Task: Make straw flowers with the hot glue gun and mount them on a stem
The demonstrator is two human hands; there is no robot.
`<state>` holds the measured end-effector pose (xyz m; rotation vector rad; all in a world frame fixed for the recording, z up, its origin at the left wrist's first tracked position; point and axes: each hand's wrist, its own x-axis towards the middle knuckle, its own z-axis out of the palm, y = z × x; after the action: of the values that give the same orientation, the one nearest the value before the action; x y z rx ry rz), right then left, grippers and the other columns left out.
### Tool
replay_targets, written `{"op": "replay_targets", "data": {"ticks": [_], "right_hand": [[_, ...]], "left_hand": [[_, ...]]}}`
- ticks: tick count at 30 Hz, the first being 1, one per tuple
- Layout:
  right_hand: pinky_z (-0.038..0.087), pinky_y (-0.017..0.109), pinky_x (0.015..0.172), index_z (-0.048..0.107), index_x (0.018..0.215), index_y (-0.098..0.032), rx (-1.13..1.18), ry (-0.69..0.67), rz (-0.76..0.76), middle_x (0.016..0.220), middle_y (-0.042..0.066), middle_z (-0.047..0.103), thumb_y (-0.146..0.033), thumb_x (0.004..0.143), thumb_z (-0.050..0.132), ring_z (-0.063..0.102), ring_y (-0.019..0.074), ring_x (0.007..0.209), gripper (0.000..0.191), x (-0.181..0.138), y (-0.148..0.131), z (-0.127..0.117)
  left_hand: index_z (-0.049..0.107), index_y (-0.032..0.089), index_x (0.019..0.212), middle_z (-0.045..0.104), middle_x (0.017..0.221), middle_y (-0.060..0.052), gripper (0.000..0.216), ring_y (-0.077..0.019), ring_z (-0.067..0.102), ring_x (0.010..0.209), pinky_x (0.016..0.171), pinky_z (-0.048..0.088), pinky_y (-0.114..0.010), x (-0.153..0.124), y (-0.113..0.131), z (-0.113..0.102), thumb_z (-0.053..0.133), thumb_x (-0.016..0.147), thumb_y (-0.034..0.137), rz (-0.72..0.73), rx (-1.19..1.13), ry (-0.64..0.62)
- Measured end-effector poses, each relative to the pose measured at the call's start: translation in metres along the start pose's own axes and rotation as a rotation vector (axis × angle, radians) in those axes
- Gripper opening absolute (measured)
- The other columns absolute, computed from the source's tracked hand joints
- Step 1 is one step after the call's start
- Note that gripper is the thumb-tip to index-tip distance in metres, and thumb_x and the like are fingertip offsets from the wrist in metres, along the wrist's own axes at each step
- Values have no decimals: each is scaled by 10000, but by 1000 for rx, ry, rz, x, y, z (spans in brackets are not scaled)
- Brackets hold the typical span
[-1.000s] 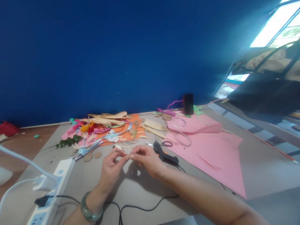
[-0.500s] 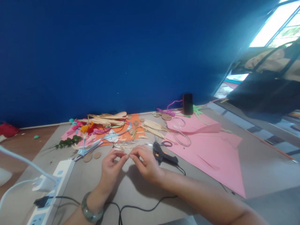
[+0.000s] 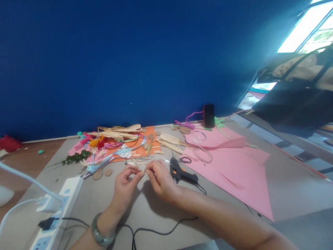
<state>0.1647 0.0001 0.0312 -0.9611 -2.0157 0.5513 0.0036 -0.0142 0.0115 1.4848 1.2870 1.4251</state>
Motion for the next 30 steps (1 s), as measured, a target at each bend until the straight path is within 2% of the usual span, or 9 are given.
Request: {"op": "replay_targets", "data": {"ticks": [6,12,16,19,22,24,26,28,30], "right_hand": [[405,311,703,494,819,-191,137,79,164,765,33,551,-249,935,410,488,173,735,155,8,8,-7],[355,248,551,408,599,-200,401,-49,259,541,-32,424,-295,969,301,418,114,538,397,15,1,-21],[319,234,490,435,554,-185,471,-122,317,484,-42,421,-434,948,385,389,88,465,469,17,1,-23],[325,221,470,435,517,-181,482,-73,334,455,-52,426,-461,852,569,387,79,445,457,18,4,-25],[448,252,603,603,727,-167,445,0,249,740,5,639,-383,714,740,519,94,550,257,21,6,-28],[479,316,757,638,862,-186,393,46,173,971,48,668,-333,714,745,603,131,700,234,21,6,-30],[463,359,831,633,733,-183,311,82,131,907,53,689,-310,798,666,623,161,781,146,21,6,-30],[449,374,855,598,604,-177,239,92,128,807,55,700,-281,844,608,628,182,822,261,20,4,-29],[440,383,884,652,690,-177,207,52,149,883,62,715,-249,788,666,630,200,885,123,19,2,-27]], "left_hand": [[629,181,649,607,725,-19,191,-173,581,716,703,452,-282,0,-1,0,693,742,335,-50,13,1],[619,179,659,597,763,-24,198,-177,574,760,721,442,-281,1,-5,-1,687,754,338,-66,-12,20],[636,172,708,617,810,-36,194,-185,573,798,753,435,-292,2,-6,-2,660,780,351,-79,-26,3],[648,166,729,617,803,-38,209,-186,567,776,743,435,-298,2,-6,-2,658,779,369,-85,-32,12],[653,166,730,602,762,-31,209,-182,562,750,733,433,-299,2,-7,-2,660,777,369,-95,-32,23],[662,163,741,608,774,-37,205,-184,566,762,747,433,-302,2,-7,-2,663,777,365,-97,-43,28],[670,159,756,619,795,-47,201,-185,569,770,743,437,-298,2,-8,-2,673,768,360,-99,-56,36],[670,159,751,617,792,-50,195,-188,573,768,723,444,-292,1,-7,-1,676,765,354,-98,-73,43],[664,164,739,608,783,-45,188,-187,576,760,702,448,-285,0,-5,-1,670,772,348,-97,-86,42]]}}
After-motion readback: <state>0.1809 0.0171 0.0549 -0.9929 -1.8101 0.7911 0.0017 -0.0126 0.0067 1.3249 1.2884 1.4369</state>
